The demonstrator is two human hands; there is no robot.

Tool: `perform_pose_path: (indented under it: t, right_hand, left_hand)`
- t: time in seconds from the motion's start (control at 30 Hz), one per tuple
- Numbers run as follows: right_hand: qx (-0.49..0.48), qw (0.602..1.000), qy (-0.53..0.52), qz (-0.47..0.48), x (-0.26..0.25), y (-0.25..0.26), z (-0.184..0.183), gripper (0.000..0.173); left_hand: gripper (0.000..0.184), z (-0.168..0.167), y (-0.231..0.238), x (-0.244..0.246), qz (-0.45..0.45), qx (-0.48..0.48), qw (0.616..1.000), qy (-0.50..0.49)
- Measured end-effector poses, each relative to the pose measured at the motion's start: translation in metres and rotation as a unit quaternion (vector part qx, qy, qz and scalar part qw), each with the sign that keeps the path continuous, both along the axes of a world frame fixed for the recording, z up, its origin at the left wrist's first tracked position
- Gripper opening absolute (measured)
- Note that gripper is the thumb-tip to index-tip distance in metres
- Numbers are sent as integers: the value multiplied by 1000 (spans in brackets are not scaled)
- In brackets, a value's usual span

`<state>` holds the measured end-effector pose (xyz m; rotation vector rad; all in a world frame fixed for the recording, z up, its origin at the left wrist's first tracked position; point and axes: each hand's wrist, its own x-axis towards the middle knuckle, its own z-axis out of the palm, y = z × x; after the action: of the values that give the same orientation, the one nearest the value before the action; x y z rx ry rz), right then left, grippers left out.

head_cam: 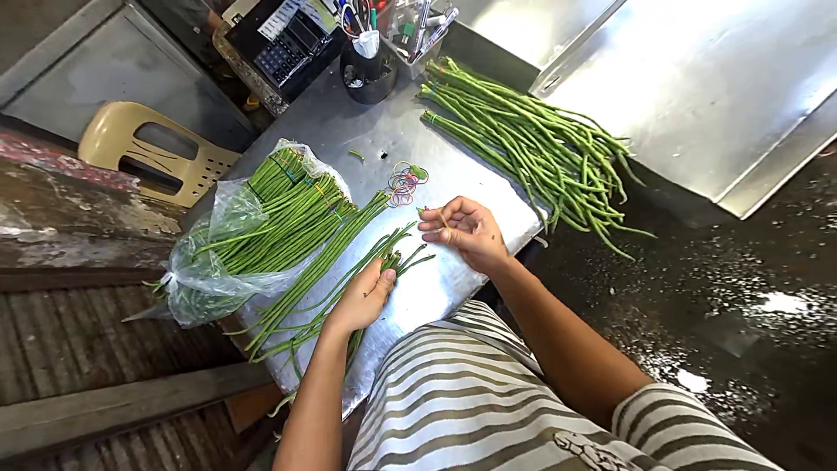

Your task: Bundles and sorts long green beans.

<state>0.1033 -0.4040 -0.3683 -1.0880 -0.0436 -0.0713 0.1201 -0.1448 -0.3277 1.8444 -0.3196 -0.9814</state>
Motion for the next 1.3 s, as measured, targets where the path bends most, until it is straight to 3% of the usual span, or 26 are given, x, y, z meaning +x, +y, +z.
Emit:
perform_pose_path:
  t: [0.13, 0.2, 0.27, 0.4, 0.5, 0.57, 0.63, 0.67, 0.73, 0.77, 0.8, 0.83, 0.9, 0.97, 1.03, 1.1, 1.13, 1.2, 1.23, 1.3]
  right_hand:
    - [-235, 953, -120, 149, 12, 14, 20, 76]
    - [-327, 909, -177, 189, 17, 31, 26, 71]
    - [-340, 894, -147, 252, 15, 45, 21, 61]
    - [-278, 934, -65, 216, -3, 48, 1, 56]
    - [-142, 964, -76, 214, -26, 37, 3, 32]
    - [76, 968, -67, 229, -37, 32, 3, 20]
    - [300, 939, -2, 168, -46, 41, -1, 11]
    - [377, 916, 15, 134, -48, 49, -7, 18]
    - [423, 898, 28, 120, -44, 60, -19, 39]
    - [405, 905, 36, 128, -39, 63, -20, 44]
    - [364, 920, 43, 136, -32, 65, -19, 48]
    - [309, 940, 42, 138, -23, 66, -16, 50]
    - [148, 980, 12, 129, -1, 63, -3, 50]
    - [-99, 989, -27, 108, 16, 57, 31, 50]
    - [-383, 913, -113, 86, 18, 54, 60, 37]
    - [-484, 851, -185, 83, 5, 55, 67, 21]
    - [-454, 861, -201, 108, -2, 54, 61, 18]
    - [-227, 936, -185, 195, -15, 51, 36, 19]
    - [-84, 959, -156, 219, -20, 52, 21, 17]
    - [144, 966, -60, 208, -26, 54, 1, 16]
  left_hand:
    - [29, 8, 2, 0, -11, -13, 1000, 13]
    - [26, 13, 2, -1, -17, -46, 998, 48]
    - [24, 15, 3, -3, 6, -125, 984, 125]
    - [28, 4, 17, -5, 93, -297, 918, 244]
    - [30, -3, 24, -10, 155, -353, 887, 255]
    - [27, -6, 21, -14, 198, -387, 866, 247]
    - [26, -10, 13, -18, 244, -446, 828, 238]
    - [25, -14, 5, -19, 270, -485, 798, 235]
    - [25, -22, -10, -21, 310, -552, 739, 232]
    - [26, -25, -16, -21, 317, -565, 728, 223]
    - [28, -27, -20, -21, 316, -557, 741, 203]
    - [31, -27, -21, -22, 307, -520, 779, 168]
    - [35, -18, -21, -22, 255, -372, 892, 39]
    - [30, -9, -21, -23, 193, -180, 956, -127]
    - [29, -5, -14, -22, 165, -47, 961, -217]
    - [30, 2, -8, -19, 190, -17, 965, -180]
    - [30, 6, -6, -17, 224, -46, 966, -119]
    - [32, 15, -6, -20, 305, -172, 936, 44]
    - [35, 16, -4, -22, 335, -254, 899, 126]
    - [35, 11, 0, -27, 324, -402, 827, 224]
